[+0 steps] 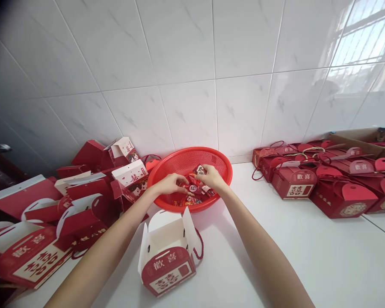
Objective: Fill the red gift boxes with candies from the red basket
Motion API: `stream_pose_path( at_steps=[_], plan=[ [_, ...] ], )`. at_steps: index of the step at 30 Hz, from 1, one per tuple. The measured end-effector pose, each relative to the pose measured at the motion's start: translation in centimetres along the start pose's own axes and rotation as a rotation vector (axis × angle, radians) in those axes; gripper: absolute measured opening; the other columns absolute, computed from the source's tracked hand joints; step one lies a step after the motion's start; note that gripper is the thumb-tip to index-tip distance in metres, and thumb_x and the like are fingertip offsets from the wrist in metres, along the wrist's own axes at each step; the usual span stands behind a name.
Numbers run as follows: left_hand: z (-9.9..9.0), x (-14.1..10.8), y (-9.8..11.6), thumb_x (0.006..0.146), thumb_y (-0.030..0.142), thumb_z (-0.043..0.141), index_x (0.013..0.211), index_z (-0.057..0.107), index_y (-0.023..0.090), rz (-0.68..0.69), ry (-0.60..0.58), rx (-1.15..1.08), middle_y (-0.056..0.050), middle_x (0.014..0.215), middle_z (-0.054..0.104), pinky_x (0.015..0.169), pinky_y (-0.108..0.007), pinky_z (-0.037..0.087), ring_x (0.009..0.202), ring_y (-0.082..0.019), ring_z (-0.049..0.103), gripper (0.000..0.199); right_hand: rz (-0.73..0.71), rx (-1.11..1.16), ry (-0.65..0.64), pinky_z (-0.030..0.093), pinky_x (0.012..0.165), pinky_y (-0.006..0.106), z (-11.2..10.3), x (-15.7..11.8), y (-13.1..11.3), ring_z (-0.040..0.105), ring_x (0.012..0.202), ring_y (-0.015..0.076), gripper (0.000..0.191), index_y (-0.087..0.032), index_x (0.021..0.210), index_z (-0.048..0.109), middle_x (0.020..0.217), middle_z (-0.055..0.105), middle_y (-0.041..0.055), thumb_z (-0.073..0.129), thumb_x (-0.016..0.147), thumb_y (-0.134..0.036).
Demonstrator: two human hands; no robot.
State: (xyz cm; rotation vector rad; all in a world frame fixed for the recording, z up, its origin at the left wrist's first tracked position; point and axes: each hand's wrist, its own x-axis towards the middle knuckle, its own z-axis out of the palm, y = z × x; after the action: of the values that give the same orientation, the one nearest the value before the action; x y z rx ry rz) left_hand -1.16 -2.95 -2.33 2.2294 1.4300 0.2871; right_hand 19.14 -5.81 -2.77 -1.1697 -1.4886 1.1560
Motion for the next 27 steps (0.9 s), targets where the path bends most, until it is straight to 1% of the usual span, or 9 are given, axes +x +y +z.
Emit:
stream_pose_path(
  at_steps=[2,4,6,9,12,15,20,23,27],
  plan=[
    [-0.05,-0.05,0.08,0.067,0.036,0.074,0.087,0.075,0.02,0.047,0.037,-0.038,-0.001,0.085,0.072,0.073,-0.027,0.045,0.083,-0.02,0.062,0.026,0.001,0.028,-0.011,0.048,0.049,0.022,-0.03,0.02,0.01,0.06,0.052,0.0121,0.017,-0.021,0.072,0.052,0.061,0.058,-0.0053,0.068,0.068,-0.018],
    [-0.06,-0.15,0.14,0.07,0.043,0.073,0.08,0.073,0.018,0.074,0.065,-0.064,0.0,0.077,0.069,0.069,-0.027,0.044,0.075,-0.018,0.059,0.027,-0.001,0.037,-0.021,0.048,0.048,0.022,-0.05,0.01,0.0,0.06,0.053,0.0124,0.016,-0.021,0.073,0.052,0.062,0.059,-0.0049,0.067,0.069,-0.019],
    [-0.04,-0.27,0.19,0.07,0.053,0.072,0.071,0.068,0.017,0.089,0.093,-0.081,0.001,0.068,0.063,0.062,-0.027,0.04,0.067,-0.016,0.054,0.036,-0.004,0.042,-0.029,0.048,0.048,0.022,-0.04,-0.04,-0.04,0.06,0.054,0.0125,0.016,-0.021,0.073,0.051,0.062,0.059,-0.0046,0.067,0.07,-0.02],
    [-0.01,-0.43,0.28,0.067,0.066,0.07,0.064,0.061,0.017,0.106,0.118,-0.1,0.003,0.062,0.056,0.058,-0.026,0.036,0.062,-0.014,0.049,0.049,0.008,0.053,-0.037,0.05,0.05,0.023,-0.02,-0.12,-0.13,0.061,0.054,0.0124,0.015,-0.02,0.073,0.052,0.062,0.059,-0.0047,0.067,0.07,-0.019],
    [0.04,-0.5,0.33,0.068,0.07,0.067,0.064,0.059,0.018,0.114,0.113,-0.132,0.003,0.062,0.056,0.057,-0.026,0.036,0.061,-0.014,0.049,0.053,0.011,0.057,-0.043,0.05,0.05,0.022,0.0,-0.14,-0.19,0.061,0.054,0.0121,0.014,-0.02,0.075,0.053,0.062,0.06,-0.0046,0.066,0.07,-0.018],
    [0.08,-0.42,0.26,0.069,0.065,0.068,0.065,0.058,0.018,0.116,0.121,-0.148,0.002,0.063,0.057,0.057,-0.026,0.037,0.063,-0.015,0.051,0.048,0.014,0.054,-0.037,0.049,0.048,0.022,0.02,-0.08,-0.15,0.061,0.053,0.0119,0.015,-0.02,0.075,0.054,0.062,0.061,-0.0043,0.067,0.07,-0.017],
    [0.11,-0.2,-0.03,0.065,0.057,0.073,0.063,0.054,0.019,0.128,0.166,-0.142,0.003,0.065,0.056,0.062,-0.026,0.039,0.066,-0.015,0.051,0.042,0.009,0.051,-0.037,0.048,0.046,0.022,0.02,0.07,0.08,0.061,0.052,0.0122,0.015,-0.02,0.075,0.053,0.063,0.061,-0.0044,0.068,0.072,-0.018],
    [0.17,-0.16,-0.19,0.064,0.053,0.074,0.066,0.057,0.019,0.133,0.164,-0.154,0.002,0.07,0.061,0.063,-0.027,0.041,0.068,-0.016,0.054,0.038,-0.004,0.044,-0.052,0.049,0.047,0.022,-0.01,0.0,0.08,0.062,0.054,0.0122,0.014,-0.019,0.076,0.054,0.064,0.062,-0.0038,0.067,0.073,-0.018],
    [0.26,-0.04,-0.41,0.063,0.039,0.078,0.074,0.065,0.018,0.147,0.171,-0.177,-0.001,0.08,0.069,0.07,-0.03,0.047,0.076,-0.019,0.062,0.027,0.008,0.04,-0.056,0.049,0.047,0.022,0.0,-0.19,-0.11,0.061,0.054,0.0127,0.013,-0.019,0.077,0.055,0.063,0.064,-0.0031,0.067,0.071,-0.018]
  ],
)
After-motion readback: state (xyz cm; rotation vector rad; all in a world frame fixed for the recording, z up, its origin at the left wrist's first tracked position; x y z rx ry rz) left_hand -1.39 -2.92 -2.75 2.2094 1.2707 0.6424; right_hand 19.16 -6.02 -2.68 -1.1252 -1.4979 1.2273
